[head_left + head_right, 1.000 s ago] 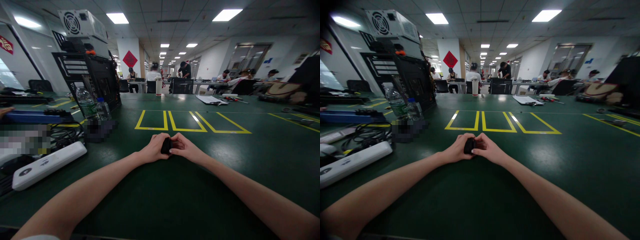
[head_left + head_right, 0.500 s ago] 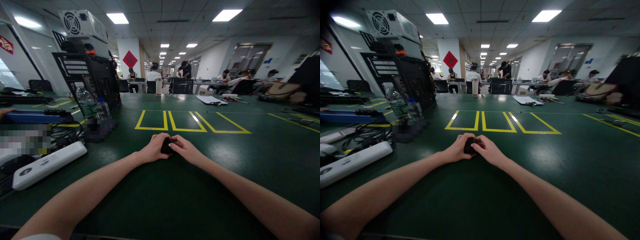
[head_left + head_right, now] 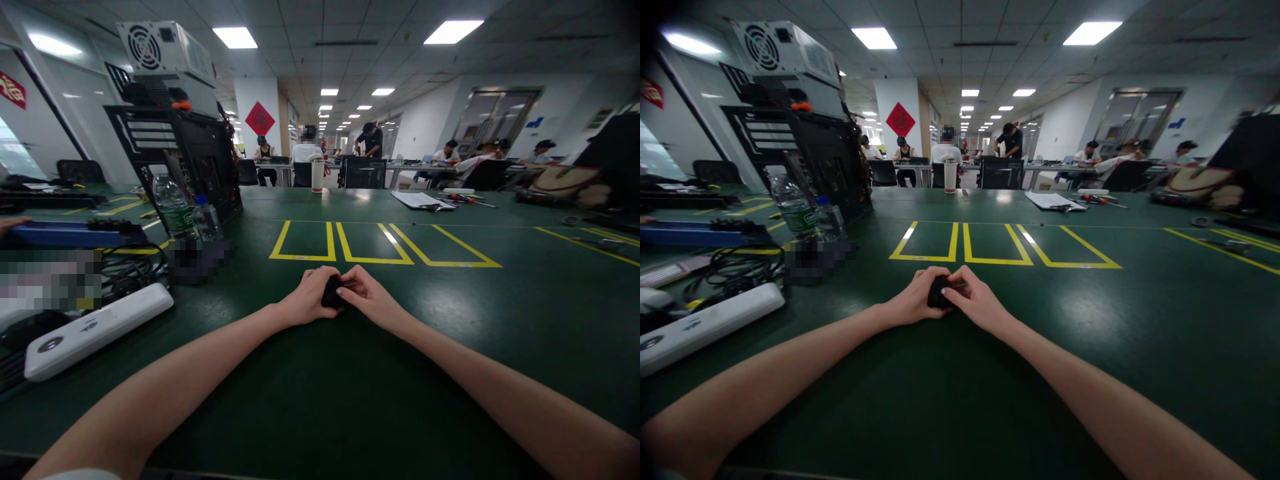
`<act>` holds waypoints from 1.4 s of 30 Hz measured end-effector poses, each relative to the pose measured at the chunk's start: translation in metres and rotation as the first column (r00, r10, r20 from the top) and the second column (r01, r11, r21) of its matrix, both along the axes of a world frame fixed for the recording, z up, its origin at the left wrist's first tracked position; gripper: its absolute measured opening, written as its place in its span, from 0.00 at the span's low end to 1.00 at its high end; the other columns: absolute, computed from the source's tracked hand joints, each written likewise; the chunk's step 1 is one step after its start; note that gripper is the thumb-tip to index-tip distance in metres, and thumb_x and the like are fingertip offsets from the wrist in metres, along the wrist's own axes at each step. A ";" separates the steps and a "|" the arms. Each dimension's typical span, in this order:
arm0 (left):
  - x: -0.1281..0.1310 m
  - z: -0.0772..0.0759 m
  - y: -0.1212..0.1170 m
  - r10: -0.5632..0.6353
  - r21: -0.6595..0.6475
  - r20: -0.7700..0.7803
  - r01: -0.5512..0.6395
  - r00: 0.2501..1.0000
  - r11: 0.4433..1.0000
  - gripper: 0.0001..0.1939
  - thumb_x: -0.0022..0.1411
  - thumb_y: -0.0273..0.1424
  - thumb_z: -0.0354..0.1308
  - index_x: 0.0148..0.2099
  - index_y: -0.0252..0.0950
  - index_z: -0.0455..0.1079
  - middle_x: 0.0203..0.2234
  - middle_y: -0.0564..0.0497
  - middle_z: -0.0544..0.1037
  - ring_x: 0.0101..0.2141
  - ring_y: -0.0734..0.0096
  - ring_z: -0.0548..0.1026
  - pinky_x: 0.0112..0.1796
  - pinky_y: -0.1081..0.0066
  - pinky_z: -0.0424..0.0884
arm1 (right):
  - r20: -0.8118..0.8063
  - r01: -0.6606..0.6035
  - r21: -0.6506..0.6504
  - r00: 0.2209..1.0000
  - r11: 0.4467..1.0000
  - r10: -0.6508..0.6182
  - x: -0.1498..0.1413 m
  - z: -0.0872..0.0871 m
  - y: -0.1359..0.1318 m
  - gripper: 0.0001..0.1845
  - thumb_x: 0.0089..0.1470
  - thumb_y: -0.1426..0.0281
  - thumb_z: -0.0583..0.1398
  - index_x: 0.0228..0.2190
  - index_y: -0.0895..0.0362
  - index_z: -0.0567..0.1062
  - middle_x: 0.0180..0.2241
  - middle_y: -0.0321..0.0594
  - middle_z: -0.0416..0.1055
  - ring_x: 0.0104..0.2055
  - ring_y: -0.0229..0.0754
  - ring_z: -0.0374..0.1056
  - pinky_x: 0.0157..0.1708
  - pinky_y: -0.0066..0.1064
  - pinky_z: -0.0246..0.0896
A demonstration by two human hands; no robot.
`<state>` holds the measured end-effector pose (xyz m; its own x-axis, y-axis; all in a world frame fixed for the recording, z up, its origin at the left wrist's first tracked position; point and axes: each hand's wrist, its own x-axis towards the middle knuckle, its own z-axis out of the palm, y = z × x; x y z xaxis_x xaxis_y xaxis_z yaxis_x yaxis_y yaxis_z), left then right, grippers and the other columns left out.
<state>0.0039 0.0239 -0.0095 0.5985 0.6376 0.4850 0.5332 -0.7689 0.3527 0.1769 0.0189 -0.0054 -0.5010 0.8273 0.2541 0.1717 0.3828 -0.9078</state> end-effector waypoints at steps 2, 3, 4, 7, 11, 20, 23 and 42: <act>0.000 0.000 0.000 -0.002 0.004 0.001 0.002 1.000 1.000 0.30 0.46 0.32 0.59 0.49 0.38 0.49 0.41 0.48 0.63 0.43 0.63 0.64 0.46 0.62 0.56 | 0.002 0.017 0.001 1.000 1.000 -0.017 0.000 -0.001 0.001 0.12 0.49 0.67 0.55 0.37 0.54 0.61 0.36 0.37 0.63 0.40 0.40 0.64 0.40 0.38 0.62; 0.000 0.000 0.000 -0.002 0.007 0.003 0.002 1.000 1.000 0.31 0.45 0.32 0.60 0.49 0.37 0.49 0.41 0.48 0.63 0.43 0.63 0.64 0.46 0.62 0.56 | 0.008 0.024 -0.001 1.000 1.000 -0.024 0.000 -0.001 0.001 0.13 0.49 0.67 0.55 0.38 0.54 0.61 0.38 0.38 0.63 0.42 0.40 0.63 0.42 0.38 0.61; 0.000 0.000 0.000 -0.003 0.007 0.002 0.003 1.000 1.000 0.31 0.45 0.32 0.60 0.49 0.37 0.49 0.41 0.48 0.63 0.43 0.63 0.64 0.46 0.62 0.55 | 0.019 0.026 -0.006 0.999 1.000 -0.026 0.001 -0.001 0.001 0.14 0.49 0.68 0.55 0.39 0.54 0.61 0.39 0.39 0.63 0.43 0.40 0.63 0.43 0.39 0.60; -0.001 0.002 -0.001 -0.004 -0.004 -0.006 0.004 1.000 1.000 0.30 0.46 0.32 0.59 0.49 0.38 0.49 0.41 0.48 0.63 0.43 0.63 0.64 0.46 0.62 0.55 | 0.047 0.008 -0.009 0.999 1.000 -0.008 0.002 0.000 -0.001 0.13 0.48 0.68 0.55 0.38 0.55 0.62 0.39 0.39 0.63 0.44 0.41 0.63 0.45 0.41 0.59; -0.002 0.003 -0.002 -0.009 -0.010 -0.012 0.009 1.000 1.000 0.30 0.46 0.31 0.59 0.49 0.38 0.49 0.41 0.48 0.63 0.43 0.63 0.64 0.46 0.62 0.55 | 0.011 -0.030 0.012 0.999 0.999 0.030 0.002 0.002 -0.004 0.13 0.46 0.70 0.58 0.35 0.54 0.62 0.39 0.37 0.63 0.44 0.41 0.63 0.45 0.40 0.59; 0.000 0.002 -0.001 -0.001 -0.017 -0.007 0.000 1.000 1.000 0.29 0.46 0.32 0.59 0.49 0.39 0.50 0.41 0.48 0.63 0.43 0.63 0.64 0.46 0.61 0.56 | -0.002 0.017 -0.009 1.000 1.000 -0.017 -0.002 0.002 -0.004 0.10 0.48 0.67 0.55 0.35 0.54 0.61 0.36 0.36 0.63 0.38 0.40 0.65 0.37 0.37 0.63; -0.001 0.003 -0.001 -0.011 -0.013 -0.009 0.011 1.000 1.000 0.29 0.46 0.33 0.59 0.49 0.38 0.50 0.41 0.48 0.63 0.43 0.63 0.64 0.46 0.62 0.56 | 0.053 0.047 -0.010 0.998 0.999 -0.046 -0.001 0.002 -0.003 0.13 0.49 0.65 0.54 0.38 0.54 0.61 0.38 0.39 0.62 0.40 0.41 0.64 0.38 0.39 0.63; -0.001 0.001 0.000 -0.006 0.001 -0.005 0.006 1.000 1.000 0.30 0.46 0.32 0.59 0.49 0.38 0.50 0.41 0.48 0.63 0.43 0.63 0.64 0.46 0.63 0.56 | 0.028 0.007 -0.038 1.000 0.999 -0.006 0.001 0.002 -0.002 0.13 0.49 0.66 0.54 0.39 0.54 0.61 0.39 0.39 0.62 0.42 0.42 0.63 0.41 0.39 0.61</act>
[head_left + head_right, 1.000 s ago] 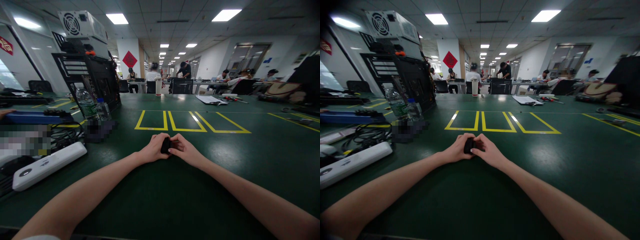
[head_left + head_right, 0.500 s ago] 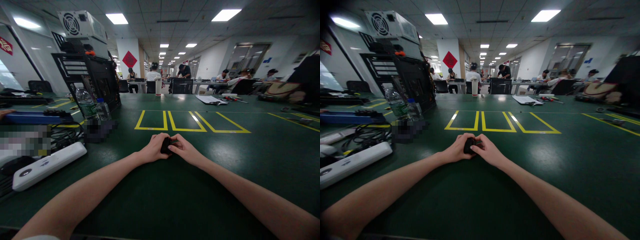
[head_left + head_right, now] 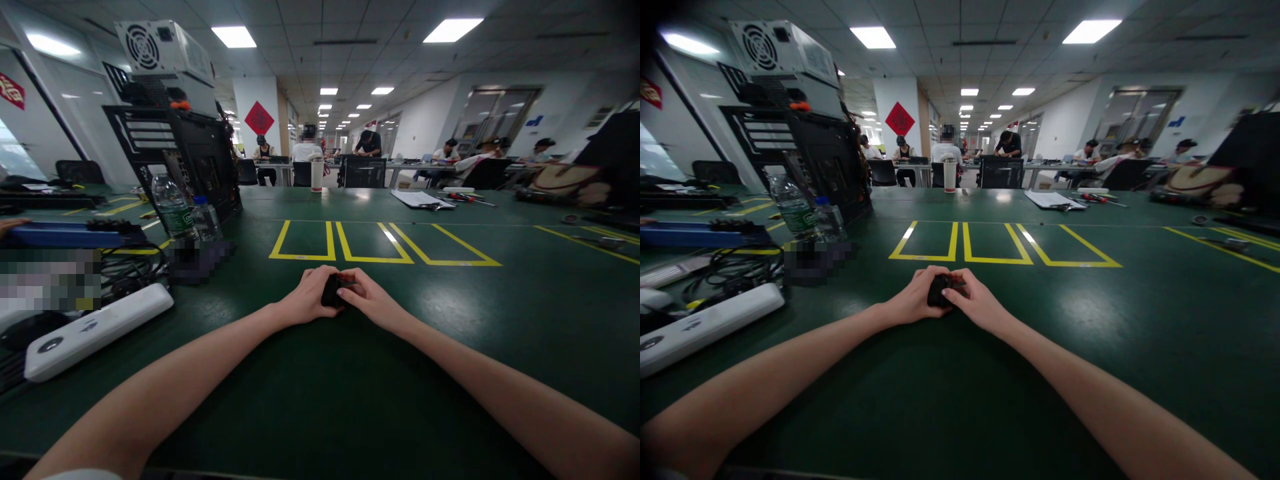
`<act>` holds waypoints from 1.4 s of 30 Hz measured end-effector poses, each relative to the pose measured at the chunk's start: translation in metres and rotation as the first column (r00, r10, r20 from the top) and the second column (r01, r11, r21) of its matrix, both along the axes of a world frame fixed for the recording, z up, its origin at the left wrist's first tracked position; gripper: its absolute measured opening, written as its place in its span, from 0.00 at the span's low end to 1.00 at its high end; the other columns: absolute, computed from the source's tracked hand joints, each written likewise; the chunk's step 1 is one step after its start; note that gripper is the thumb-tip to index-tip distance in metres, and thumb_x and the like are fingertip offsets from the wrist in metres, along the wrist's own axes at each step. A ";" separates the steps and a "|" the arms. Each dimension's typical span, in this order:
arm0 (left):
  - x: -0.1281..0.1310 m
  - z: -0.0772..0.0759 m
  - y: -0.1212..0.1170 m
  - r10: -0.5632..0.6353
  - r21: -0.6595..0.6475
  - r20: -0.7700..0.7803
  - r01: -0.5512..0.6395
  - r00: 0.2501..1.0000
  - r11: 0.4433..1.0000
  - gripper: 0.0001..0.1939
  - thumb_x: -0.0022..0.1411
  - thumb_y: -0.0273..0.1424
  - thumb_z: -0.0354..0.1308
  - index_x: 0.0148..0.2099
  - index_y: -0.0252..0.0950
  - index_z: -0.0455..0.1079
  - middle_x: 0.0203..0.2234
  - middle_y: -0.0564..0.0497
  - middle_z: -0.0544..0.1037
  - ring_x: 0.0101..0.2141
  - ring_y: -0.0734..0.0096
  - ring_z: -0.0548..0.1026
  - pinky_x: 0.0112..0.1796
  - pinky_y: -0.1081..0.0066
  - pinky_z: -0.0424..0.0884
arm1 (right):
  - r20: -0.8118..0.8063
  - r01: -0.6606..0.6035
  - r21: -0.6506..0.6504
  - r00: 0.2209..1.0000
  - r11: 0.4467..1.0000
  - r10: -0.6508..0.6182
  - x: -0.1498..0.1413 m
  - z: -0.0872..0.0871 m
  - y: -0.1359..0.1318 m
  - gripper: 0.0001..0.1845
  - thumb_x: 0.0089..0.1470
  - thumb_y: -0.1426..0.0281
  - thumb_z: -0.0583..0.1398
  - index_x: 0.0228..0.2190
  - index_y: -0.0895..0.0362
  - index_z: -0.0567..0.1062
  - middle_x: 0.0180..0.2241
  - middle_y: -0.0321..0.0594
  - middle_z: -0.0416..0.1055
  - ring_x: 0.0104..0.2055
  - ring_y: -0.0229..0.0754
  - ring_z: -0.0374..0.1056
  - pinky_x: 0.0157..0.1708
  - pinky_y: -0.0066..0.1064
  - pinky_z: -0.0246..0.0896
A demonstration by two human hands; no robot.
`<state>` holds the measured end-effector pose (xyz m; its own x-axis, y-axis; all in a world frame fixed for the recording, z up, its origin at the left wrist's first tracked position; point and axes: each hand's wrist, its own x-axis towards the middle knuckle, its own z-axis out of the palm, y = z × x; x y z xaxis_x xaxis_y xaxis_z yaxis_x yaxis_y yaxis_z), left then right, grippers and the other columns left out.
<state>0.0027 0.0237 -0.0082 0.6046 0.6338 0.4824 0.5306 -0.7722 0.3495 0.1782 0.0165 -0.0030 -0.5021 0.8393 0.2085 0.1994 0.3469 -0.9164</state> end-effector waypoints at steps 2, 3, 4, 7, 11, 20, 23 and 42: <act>0.000 0.000 0.000 0.000 -0.002 -0.001 0.000 1.000 1.000 0.30 0.46 0.32 0.59 0.49 0.38 0.50 0.41 0.48 0.63 0.42 0.63 0.64 0.46 0.62 0.56 | -0.007 -0.037 -0.010 0.999 0.999 0.037 0.001 0.001 0.000 0.12 0.48 0.67 0.55 0.37 0.54 0.62 0.39 0.39 0.62 0.42 0.42 0.63 0.41 0.39 0.61; 0.000 0.000 0.000 0.003 -0.003 0.001 -0.003 1.000 1.000 0.30 0.45 0.32 0.60 0.49 0.38 0.50 0.41 0.48 0.63 0.42 0.63 0.64 0.46 0.62 0.56 | -0.024 -0.057 -0.010 0.998 0.998 0.057 0.001 0.001 0.000 0.13 0.47 0.67 0.56 0.37 0.54 0.62 0.39 0.38 0.62 0.42 0.42 0.62 0.41 0.39 0.61; 0.000 0.000 0.000 0.007 -0.004 0.003 -0.007 1.000 1.000 0.30 0.45 0.32 0.60 0.49 0.38 0.50 0.41 0.48 0.63 0.42 0.63 0.64 0.46 0.62 0.56 | -0.046 -0.072 -0.010 0.996 0.997 0.071 0.002 0.000 0.000 0.13 0.46 0.68 0.57 0.36 0.54 0.62 0.39 0.38 0.62 0.43 0.42 0.62 0.42 0.39 0.61; 0.000 0.000 0.000 0.007 -0.011 0.001 -0.007 1.000 1.000 0.30 0.45 0.32 0.59 0.49 0.38 0.50 0.41 0.48 0.63 0.42 0.63 0.64 0.46 0.62 0.56 | -0.089 -0.074 -0.017 0.993 0.997 0.072 0.001 -0.002 0.000 0.14 0.45 0.68 0.59 0.35 0.53 0.61 0.39 0.37 0.61 0.44 0.42 0.62 0.41 0.37 0.62; 0.000 0.000 0.000 0.005 -0.002 0.003 -0.005 1.000 1.000 0.29 0.46 0.32 0.59 0.49 0.38 0.50 0.41 0.48 0.63 0.42 0.64 0.64 0.46 0.63 0.56 | -0.073 -0.035 -0.019 0.997 0.999 0.034 0.000 -0.005 0.002 0.10 0.48 0.66 0.56 0.34 0.53 0.62 0.35 0.36 0.62 0.38 0.40 0.65 0.36 0.37 0.63; 0.000 -0.001 0.001 0.001 0.004 0.001 -0.001 1.000 1.000 0.30 0.46 0.32 0.59 0.49 0.38 0.49 0.41 0.48 0.62 0.43 0.63 0.63 0.46 0.62 0.55 | -0.087 -0.105 -0.039 0.991 0.994 0.101 0.004 -0.004 0.007 0.15 0.44 0.69 0.59 0.36 0.55 0.62 0.39 0.38 0.62 0.44 0.42 0.62 0.44 0.40 0.59; 0.000 -0.001 0.001 -0.002 -0.001 0.004 0.002 1.000 1.000 0.30 0.46 0.32 0.59 0.49 0.38 0.49 0.41 0.48 0.63 0.43 0.63 0.63 0.46 0.62 0.56 | -0.126 -0.112 -0.026 0.986 0.993 0.108 0.003 -0.004 0.005 0.16 0.42 0.70 0.61 0.34 0.54 0.61 0.39 0.37 0.61 0.44 0.42 0.62 0.43 0.39 0.60; 0.000 -0.001 0.001 0.005 -0.011 0.013 -0.005 1.000 1.000 0.29 0.46 0.32 0.59 0.48 0.38 0.50 0.40 0.49 0.63 0.42 0.64 0.64 0.45 0.63 0.56 | -0.099 -0.039 0.005 0.994 0.999 0.039 0.001 -0.004 0.002 0.12 0.45 0.68 0.58 0.34 0.54 0.62 0.38 0.37 0.62 0.42 0.41 0.63 0.40 0.37 0.62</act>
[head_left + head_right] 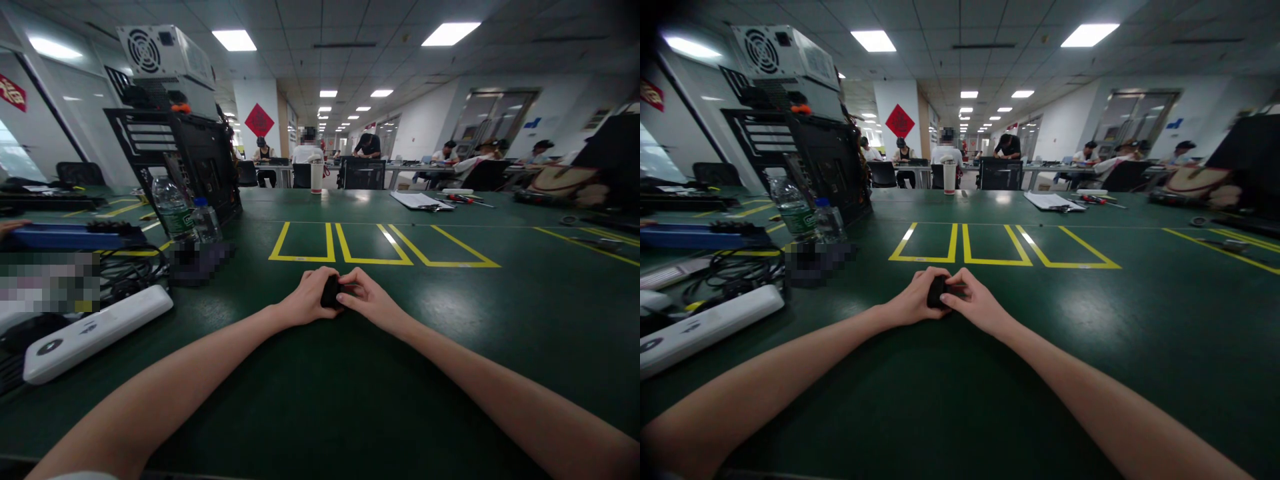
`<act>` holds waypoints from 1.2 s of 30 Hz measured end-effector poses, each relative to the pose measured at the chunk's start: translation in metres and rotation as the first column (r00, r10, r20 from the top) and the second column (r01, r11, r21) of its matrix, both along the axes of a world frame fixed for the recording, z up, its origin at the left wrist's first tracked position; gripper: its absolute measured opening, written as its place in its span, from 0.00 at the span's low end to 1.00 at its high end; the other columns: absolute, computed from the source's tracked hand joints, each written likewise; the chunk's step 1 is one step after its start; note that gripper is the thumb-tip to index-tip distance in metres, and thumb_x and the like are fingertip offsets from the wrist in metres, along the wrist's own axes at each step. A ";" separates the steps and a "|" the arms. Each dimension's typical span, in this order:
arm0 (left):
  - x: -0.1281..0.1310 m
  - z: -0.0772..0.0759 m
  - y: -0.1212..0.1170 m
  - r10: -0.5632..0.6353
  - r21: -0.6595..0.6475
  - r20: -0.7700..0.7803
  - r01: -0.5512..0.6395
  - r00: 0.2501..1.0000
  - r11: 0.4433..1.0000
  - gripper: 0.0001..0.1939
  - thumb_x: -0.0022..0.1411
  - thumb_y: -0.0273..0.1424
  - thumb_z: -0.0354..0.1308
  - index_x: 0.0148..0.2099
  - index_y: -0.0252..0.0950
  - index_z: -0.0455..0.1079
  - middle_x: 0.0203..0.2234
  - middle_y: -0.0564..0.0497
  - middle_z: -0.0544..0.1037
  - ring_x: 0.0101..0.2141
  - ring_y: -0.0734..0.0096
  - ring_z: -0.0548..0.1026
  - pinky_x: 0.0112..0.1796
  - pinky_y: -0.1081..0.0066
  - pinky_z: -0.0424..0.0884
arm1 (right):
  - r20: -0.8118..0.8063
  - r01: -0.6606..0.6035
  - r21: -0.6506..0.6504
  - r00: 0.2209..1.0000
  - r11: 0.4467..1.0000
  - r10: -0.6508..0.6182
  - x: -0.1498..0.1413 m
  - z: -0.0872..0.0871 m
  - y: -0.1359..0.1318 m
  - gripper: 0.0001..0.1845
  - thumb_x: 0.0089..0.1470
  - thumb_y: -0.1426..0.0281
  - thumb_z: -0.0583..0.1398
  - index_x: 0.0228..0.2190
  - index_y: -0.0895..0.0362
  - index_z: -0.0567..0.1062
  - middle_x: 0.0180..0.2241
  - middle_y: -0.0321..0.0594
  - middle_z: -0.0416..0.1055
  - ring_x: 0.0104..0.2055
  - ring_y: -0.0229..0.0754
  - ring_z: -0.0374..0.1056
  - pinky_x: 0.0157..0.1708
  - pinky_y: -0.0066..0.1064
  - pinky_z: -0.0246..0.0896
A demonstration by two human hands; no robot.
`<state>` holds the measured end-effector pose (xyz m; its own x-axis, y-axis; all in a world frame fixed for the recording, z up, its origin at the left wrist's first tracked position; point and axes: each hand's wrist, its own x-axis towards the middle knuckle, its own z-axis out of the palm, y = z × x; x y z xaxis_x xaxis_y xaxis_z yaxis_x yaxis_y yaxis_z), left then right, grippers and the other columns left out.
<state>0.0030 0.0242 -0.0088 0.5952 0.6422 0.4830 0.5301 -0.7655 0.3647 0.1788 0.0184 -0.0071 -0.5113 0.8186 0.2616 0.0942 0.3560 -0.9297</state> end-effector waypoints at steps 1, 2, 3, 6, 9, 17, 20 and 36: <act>0.000 0.000 0.000 0.004 0.001 0.001 -0.004 1.000 1.000 0.29 0.46 0.33 0.59 0.48 0.38 0.50 0.40 0.49 0.63 0.42 0.64 0.64 0.45 0.62 0.56 | 0.005 0.013 0.002 1.000 1.000 -0.013 0.000 -0.001 0.001 0.11 0.46 0.68 0.57 0.34 0.54 0.63 0.37 0.36 0.62 0.41 0.41 0.64 0.39 0.37 0.63; 0.001 0.000 0.000 0.008 0.002 0.001 -0.008 1.000 1.000 0.29 0.45 0.33 0.59 0.48 0.38 0.50 0.40 0.49 0.63 0.41 0.63 0.64 0.45 0.62 0.56 | 0.005 0.024 0.004 1.000 1.000 -0.024 -0.001 -0.001 0.001 0.10 0.46 0.67 0.57 0.33 0.54 0.63 0.36 0.36 0.62 0.40 0.40 0.64 0.38 0.37 0.63; 0.001 0.000 0.001 0.011 0.002 0.001 -0.011 1.000 1.000 0.29 0.45 0.33 0.59 0.48 0.38 0.50 0.40 0.49 0.63 0.41 0.63 0.64 0.45 0.62 0.56 | 0.002 0.028 0.005 1.000 1.000 -0.028 -0.001 -0.002 0.002 0.10 0.47 0.68 0.57 0.34 0.54 0.63 0.36 0.36 0.62 0.40 0.40 0.64 0.39 0.37 0.62; 0.001 0.000 0.000 0.012 -0.004 0.000 -0.012 1.000 1.000 0.29 0.45 0.33 0.59 0.48 0.38 0.50 0.40 0.49 0.63 0.41 0.64 0.64 0.45 0.63 0.57 | 0.003 0.019 -0.013 1.000 1.000 -0.019 -0.001 -0.002 0.005 0.13 0.47 0.69 0.57 0.37 0.54 0.62 0.39 0.37 0.62 0.42 0.40 0.63 0.42 0.37 0.61; 0.001 0.000 0.000 0.009 -0.009 0.001 -0.009 1.000 1.000 0.29 0.45 0.33 0.60 0.48 0.38 0.50 0.40 0.49 0.63 0.41 0.64 0.64 0.45 0.63 0.57 | 0.025 -0.023 -0.053 0.999 0.998 0.025 0.000 -0.001 0.005 0.14 0.47 0.70 0.57 0.38 0.55 0.62 0.40 0.38 0.62 0.43 0.40 0.63 0.43 0.38 0.61; 0.000 0.001 0.000 -0.004 -0.013 -0.003 0.004 1.000 1.000 0.29 0.46 0.32 0.59 0.48 0.38 0.50 0.40 0.49 0.63 0.41 0.64 0.64 0.45 0.62 0.57 | 0.011 -0.002 -0.021 1.000 1.000 0.002 0.000 -0.001 0.001 0.11 0.46 0.68 0.57 0.34 0.54 0.62 0.37 0.36 0.63 0.41 0.41 0.65 0.39 0.37 0.63; 0.001 0.002 -0.001 -0.004 -0.024 0.010 0.005 1.000 1.000 0.28 0.46 0.33 0.59 0.48 0.38 0.51 0.39 0.49 0.63 0.40 0.64 0.65 0.44 0.63 0.57 | 0.022 0.030 -0.016 0.999 0.999 -0.030 -0.001 0.000 0.001 0.11 0.47 0.68 0.57 0.35 0.54 0.62 0.37 0.36 0.63 0.40 0.40 0.65 0.39 0.38 0.63; 0.002 0.001 0.001 0.013 -0.025 0.012 -0.012 1.000 1.000 0.28 0.46 0.33 0.59 0.47 0.37 0.51 0.40 0.49 0.63 0.41 0.63 0.65 0.44 0.61 0.57 | 0.010 0.069 0.043 0.998 0.997 -0.070 -0.003 -0.001 -0.003 0.10 0.47 0.69 0.56 0.34 0.54 0.63 0.38 0.37 0.63 0.43 0.41 0.64 0.41 0.39 0.63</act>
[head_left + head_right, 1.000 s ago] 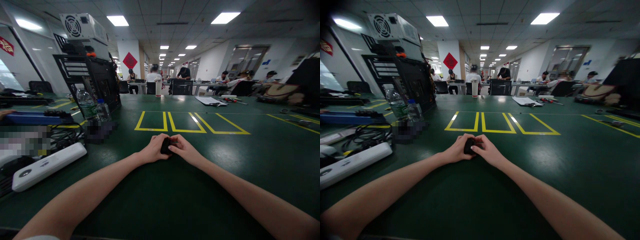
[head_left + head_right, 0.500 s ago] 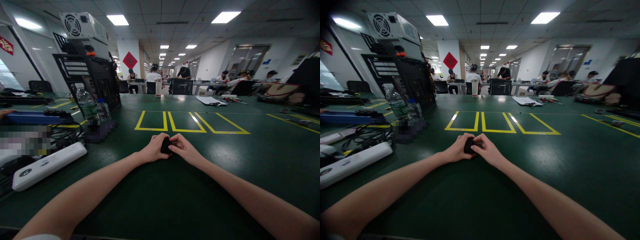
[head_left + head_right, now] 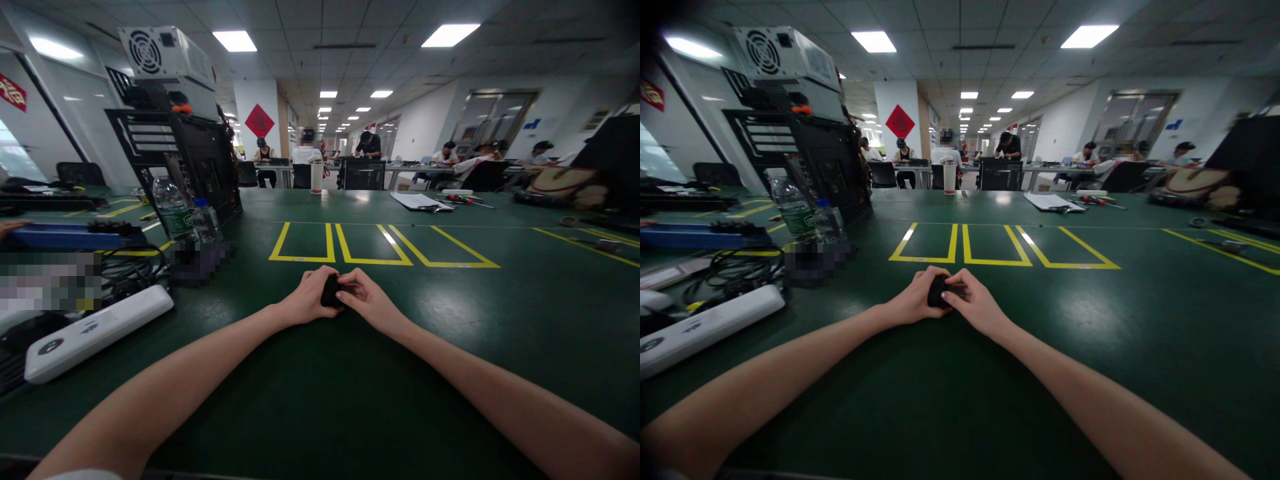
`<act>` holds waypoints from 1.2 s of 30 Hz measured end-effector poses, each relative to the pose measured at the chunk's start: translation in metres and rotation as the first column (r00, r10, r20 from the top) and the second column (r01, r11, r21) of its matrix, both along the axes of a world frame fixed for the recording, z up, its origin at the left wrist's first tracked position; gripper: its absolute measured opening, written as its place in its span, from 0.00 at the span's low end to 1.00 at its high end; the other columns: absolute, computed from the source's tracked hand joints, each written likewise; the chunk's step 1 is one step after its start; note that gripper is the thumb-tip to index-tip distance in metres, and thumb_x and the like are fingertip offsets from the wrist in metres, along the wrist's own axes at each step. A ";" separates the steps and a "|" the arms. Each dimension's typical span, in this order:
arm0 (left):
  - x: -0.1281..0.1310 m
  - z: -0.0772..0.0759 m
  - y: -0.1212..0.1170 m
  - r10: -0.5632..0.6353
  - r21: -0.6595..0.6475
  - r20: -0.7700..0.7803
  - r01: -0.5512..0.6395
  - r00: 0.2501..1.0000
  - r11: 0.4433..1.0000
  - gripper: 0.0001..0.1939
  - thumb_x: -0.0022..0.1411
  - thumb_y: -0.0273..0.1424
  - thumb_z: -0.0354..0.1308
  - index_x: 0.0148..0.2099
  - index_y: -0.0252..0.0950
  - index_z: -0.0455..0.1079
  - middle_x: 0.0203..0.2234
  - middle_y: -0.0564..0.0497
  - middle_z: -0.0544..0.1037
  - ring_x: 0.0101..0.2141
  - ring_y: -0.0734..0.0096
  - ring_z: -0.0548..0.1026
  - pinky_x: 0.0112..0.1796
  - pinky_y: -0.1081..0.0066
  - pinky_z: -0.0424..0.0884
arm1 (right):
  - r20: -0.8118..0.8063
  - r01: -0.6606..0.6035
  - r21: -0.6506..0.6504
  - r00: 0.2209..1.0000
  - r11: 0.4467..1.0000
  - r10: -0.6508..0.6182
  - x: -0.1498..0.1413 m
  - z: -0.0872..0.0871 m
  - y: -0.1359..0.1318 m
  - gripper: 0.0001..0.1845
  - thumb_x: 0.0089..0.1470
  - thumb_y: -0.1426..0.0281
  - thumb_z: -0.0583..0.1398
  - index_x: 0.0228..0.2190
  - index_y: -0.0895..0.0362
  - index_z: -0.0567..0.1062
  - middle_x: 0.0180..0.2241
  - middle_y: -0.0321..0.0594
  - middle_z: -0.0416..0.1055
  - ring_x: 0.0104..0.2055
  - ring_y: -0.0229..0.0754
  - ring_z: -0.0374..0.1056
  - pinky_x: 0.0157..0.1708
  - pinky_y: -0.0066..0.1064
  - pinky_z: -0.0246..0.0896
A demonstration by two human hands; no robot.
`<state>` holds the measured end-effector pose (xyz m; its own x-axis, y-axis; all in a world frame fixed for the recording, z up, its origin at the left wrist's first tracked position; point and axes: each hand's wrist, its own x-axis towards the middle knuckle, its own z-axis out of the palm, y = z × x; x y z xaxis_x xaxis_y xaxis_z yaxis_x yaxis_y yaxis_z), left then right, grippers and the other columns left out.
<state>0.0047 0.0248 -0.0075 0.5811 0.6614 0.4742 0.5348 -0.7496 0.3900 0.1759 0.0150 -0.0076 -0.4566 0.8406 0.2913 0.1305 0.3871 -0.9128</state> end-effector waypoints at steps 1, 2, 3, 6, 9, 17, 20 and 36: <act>0.000 0.000 0.000 -0.003 0.001 -0.002 0.003 1.000 1.000 0.28 0.46 0.33 0.59 0.48 0.37 0.51 0.40 0.49 0.63 0.41 0.63 0.65 0.44 0.61 0.57 | 0.000 0.001 -0.003 1.000 1.000 -0.001 0.000 0.001 0.000 0.10 0.47 0.70 0.56 0.35 0.54 0.63 0.38 0.37 0.63 0.43 0.41 0.63 0.42 0.40 0.63; 0.000 0.000 0.000 -0.006 0.002 -0.003 0.006 1.000 1.000 0.28 0.46 0.33 0.59 0.48 0.37 0.51 0.39 0.49 0.63 0.41 0.63 0.65 0.44 0.62 0.58 | 0.001 -0.004 -0.011 1.000 1.000 0.004 0.000 0.001 0.000 0.11 0.47 0.70 0.56 0.36 0.54 0.63 0.39 0.37 0.63 0.44 0.41 0.63 0.43 0.40 0.62; 0.000 0.000 0.000 -0.009 0.002 -0.005 0.009 1.000 1.000 0.28 0.46 0.33 0.59 0.48 0.37 0.51 0.39 0.49 0.63 0.41 0.63 0.65 0.44 0.62 0.58 | 0.005 -0.007 -0.022 1.000 1.000 0.007 0.001 0.002 0.000 0.12 0.47 0.70 0.56 0.37 0.54 0.62 0.40 0.38 0.63 0.45 0.42 0.62 0.44 0.40 0.61; 0.000 0.001 0.000 -0.006 -0.009 -0.008 0.005 1.000 1.000 0.29 0.46 0.33 0.59 0.48 0.38 0.50 0.40 0.49 0.63 0.41 0.63 0.65 0.44 0.62 0.58 | 0.029 -0.013 -0.063 0.999 0.998 0.015 0.003 0.005 0.000 0.15 0.47 0.70 0.57 0.39 0.55 0.62 0.43 0.40 0.62 0.47 0.42 0.61 0.47 0.42 0.58; -0.001 0.002 -0.001 -0.001 -0.022 -0.015 0.000 1.000 1.000 0.29 0.46 0.33 0.59 0.48 0.38 0.50 0.40 0.49 0.63 0.41 0.63 0.65 0.45 0.61 0.57 | -0.003 -0.061 -0.086 0.998 0.994 0.061 0.003 0.004 0.001 0.15 0.45 0.71 0.58 0.37 0.55 0.62 0.41 0.39 0.63 0.46 0.42 0.62 0.46 0.41 0.59; 0.000 0.004 -0.002 0.007 -0.045 0.000 -0.007 1.000 0.999 0.27 0.46 0.32 0.59 0.47 0.39 0.51 0.39 0.50 0.63 0.41 0.63 0.65 0.45 0.60 0.57 | -0.006 -0.027 -0.048 1.000 0.998 0.027 0.002 0.000 0.001 0.11 0.47 0.68 0.56 0.35 0.54 0.62 0.37 0.37 0.63 0.40 0.41 0.65 0.40 0.39 0.63; 0.000 0.004 -0.002 0.004 -0.052 -0.003 -0.004 1.000 0.999 0.27 0.46 0.32 0.59 0.47 0.39 0.51 0.39 0.50 0.64 0.41 0.62 0.65 0.44 0.61 0.58 | 0.028 0.002 -0.045 1.000 0.999 -0.001 0.002 0.003 0.001 0.15 0.47 0.69 0.56 0.39 0.54 0.61 0.41 0.38 0.62 0.43 0.41 0.63 0.44 0.40 0.60; 0.001 0.005 -0.001 0.014 -0.079 0.011 -0.013 1.000 0.997 0.28 0.45 0.33 0.60 0.47 0.39 0.51 0.39 0.49 0.64 0.40 0.62 0.65 0.43 0.61 0.59 | 0.002 -0.030 -0.043 1.000 0.999 0.030 0.001 0.004 -0.001 0.14 0.48 0.70 0.55 0.39 0.53 0.62 0.41 0.38 0.62 0.45 0.41 0.62 0.44 0.38 0.61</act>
<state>0.0060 0.0234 -0.0029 0.5670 0.7046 0.4267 0.5396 -0.7091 0.4539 0.1766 0.0143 -0.0032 -0.4822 0.8385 0.2536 0.1220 0.3510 -0.9284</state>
